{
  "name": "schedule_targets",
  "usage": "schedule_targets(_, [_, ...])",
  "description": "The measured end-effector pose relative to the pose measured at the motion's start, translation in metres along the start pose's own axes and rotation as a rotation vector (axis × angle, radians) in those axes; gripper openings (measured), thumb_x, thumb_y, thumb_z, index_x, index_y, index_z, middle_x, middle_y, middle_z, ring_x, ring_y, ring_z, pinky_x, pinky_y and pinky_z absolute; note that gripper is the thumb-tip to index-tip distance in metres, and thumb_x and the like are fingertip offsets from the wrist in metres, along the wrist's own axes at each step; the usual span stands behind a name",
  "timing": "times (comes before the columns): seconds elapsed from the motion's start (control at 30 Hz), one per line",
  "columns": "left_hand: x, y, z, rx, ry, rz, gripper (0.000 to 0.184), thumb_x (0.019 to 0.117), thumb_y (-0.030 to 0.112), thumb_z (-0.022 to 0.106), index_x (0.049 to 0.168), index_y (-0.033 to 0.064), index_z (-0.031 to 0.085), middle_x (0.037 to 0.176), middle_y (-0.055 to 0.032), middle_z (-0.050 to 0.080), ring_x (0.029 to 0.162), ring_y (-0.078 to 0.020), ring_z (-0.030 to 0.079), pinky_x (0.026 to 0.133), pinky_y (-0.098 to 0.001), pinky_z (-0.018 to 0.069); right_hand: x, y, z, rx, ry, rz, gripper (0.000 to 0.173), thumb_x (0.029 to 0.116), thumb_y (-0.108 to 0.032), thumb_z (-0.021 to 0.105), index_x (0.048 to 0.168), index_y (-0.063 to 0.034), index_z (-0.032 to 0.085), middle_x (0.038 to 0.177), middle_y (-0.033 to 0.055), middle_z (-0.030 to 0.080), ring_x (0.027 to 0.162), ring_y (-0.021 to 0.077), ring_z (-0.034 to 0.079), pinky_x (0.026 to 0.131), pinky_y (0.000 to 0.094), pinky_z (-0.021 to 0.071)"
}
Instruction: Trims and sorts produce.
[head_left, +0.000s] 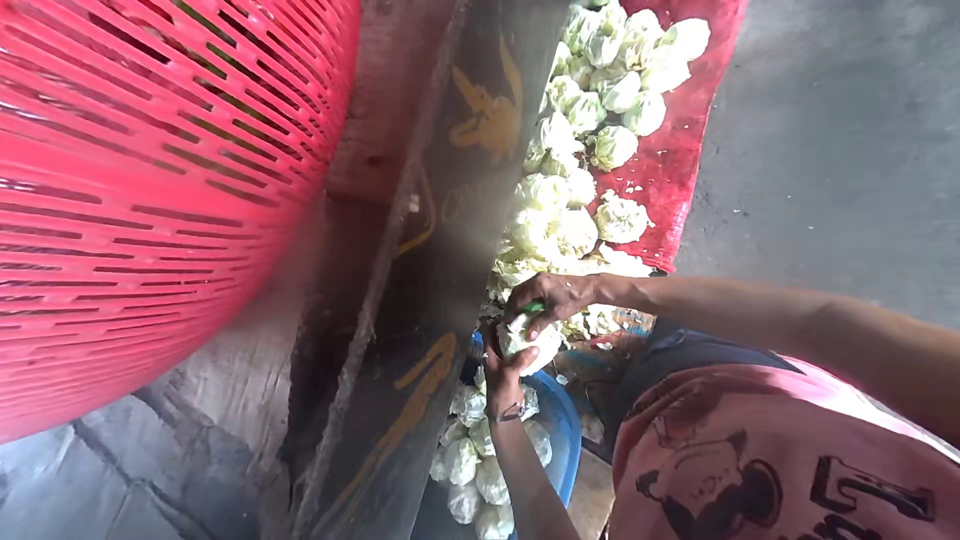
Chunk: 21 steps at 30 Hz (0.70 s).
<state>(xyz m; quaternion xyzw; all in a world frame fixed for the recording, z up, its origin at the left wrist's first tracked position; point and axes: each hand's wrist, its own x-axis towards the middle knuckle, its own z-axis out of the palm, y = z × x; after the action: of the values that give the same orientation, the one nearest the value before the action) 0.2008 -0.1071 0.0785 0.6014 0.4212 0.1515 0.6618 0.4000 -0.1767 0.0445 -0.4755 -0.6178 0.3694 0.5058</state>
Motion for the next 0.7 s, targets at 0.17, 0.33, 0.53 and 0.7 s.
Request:
schedule_targets(0.17, [-0.006, -0.001, -0.007, -0.039, 0.028, -0.025, 0.087, 0.0628, 0.007, 0.07, 0.144, 0.0012, 0.042, 0.129, -0.0138, 0.06, 0.109, -0.0156, 0.062, 0.089, -0.0339, 0.0563, -0.006, 0.013, -0.014, -0.047, 0.269, 0.108, 0.015, 0.0898, -0.009, 0.069, 0.099, 0.0029, 0.07, 0.08, 0.0071, 0.066, 0.064, 0.0081, 0.055, 0.059, 0.0272, 0.0466])
schedule_targets(0.33, [-0.006, 0.005, -0.007, 0.039, 0.041, -0.068, 0.078, 0.0733, 0.007, 0.073, 0.144, -0.0019, 0.041, 0.127, -0.018, 0.06, 0.108, -0.0184, 0.062, 0.091, -0.0365, 0.0559, -0.003, -0.02, -0.005, -0.124, -0.114, 0.045, 0.068, 0.0818, -0.022, 0.085, 0.143, -0.0058, 0.059, 0.146, 0.0203, 0.055, 0.131, 0.0374, 0.056, 0.107, 0.0572, 0.0462])
schedule_targets(0.53, [0.001, 0.007, -0.021, 0.235, -0.181, 0.018, 0.09, 0.0629, 0.014, 0.08, 0.143, -0.0047, 0.043, 0.132, -0.0152, 0.06, 0.117, -0.0132, 0.061, 0.101, -0.03, 0.0517, -0.007, -0.015, 0.0, -0.118, -0.06, -0.069, 0.027, 0.0771, 0.001, 0.073, 0.102, 0.0094, 0.068, 0.098, 0.0232, 0.068, 0.09, 0.0327, 0.066, 0.082, 0.0457, 0.0523])
schedule_targets(0.7, [0.004, -0.006, -0.037, 0.194, -0.243, 0.2, 0.098, 0.0567, 0.019, 0.083, 0.141, -0.0075, 0.042, 0.139, -0.018, 0.054, 0.122, -0.0141, 0.057, 0.101, -0.0288, 0.0506, -0.011, 0.005, -0.009, -0.109, 0.191, 0.087, 0.014, 0.0807, 0.002, 0.067, 0.094, 0.0054, 0.066, 0.077, 0.0128, 0.064, 0.066, 0.0195, 0.061, 0.061, 0.0384, 0.0505])
